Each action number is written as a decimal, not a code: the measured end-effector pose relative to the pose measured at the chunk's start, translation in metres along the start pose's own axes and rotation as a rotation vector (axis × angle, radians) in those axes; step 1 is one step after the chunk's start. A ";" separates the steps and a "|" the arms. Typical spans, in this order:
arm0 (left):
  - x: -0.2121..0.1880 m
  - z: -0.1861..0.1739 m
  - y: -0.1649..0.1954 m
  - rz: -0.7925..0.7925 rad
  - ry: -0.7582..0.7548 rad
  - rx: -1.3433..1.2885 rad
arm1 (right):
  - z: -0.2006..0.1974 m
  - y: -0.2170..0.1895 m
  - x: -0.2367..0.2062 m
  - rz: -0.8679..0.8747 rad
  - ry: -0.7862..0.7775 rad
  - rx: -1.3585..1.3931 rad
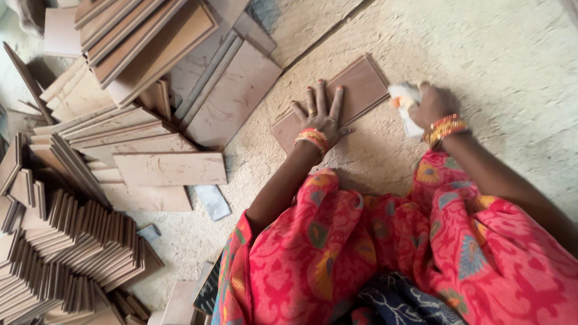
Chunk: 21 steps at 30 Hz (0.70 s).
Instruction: The person sits on the floor and sands rectangular wooden boards using a sanding block. They hold each board with one hand and rub the surface with the sanding block in the other hand, then place the finished board into a stack.
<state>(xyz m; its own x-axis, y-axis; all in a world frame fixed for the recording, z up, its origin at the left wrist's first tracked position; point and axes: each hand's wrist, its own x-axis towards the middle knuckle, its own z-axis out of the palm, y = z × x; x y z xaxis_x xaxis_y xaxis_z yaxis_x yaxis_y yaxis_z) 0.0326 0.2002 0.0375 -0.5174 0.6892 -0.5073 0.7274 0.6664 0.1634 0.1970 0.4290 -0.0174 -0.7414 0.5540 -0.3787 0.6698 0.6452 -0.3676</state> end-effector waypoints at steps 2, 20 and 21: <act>-0.001 -0.005 -0.006 0.038 0.026 -0.002 | 0.008 0.011 -0.020 0.035 0.016 0.032; 0.026 0.004 -0.019 0.556 0.232 0.586 | 0.018 0.010 -0.096 0.066 0.073 0.263; 0.022 -0.005 -0.021 0.459 0.151 0.618 | 0.023 0.005 -0.102 0.104 0.026 0.238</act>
<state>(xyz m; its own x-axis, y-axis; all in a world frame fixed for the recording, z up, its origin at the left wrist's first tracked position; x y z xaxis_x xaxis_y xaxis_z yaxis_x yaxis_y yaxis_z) 0.0037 0.2033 0.0274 -0.1281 0.9180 -0.3752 0.9793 0.0574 -0.1939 0.2764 0.3634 -0.0002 -0.6669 0.6262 -0.4038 0.7307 0.4436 -0.5189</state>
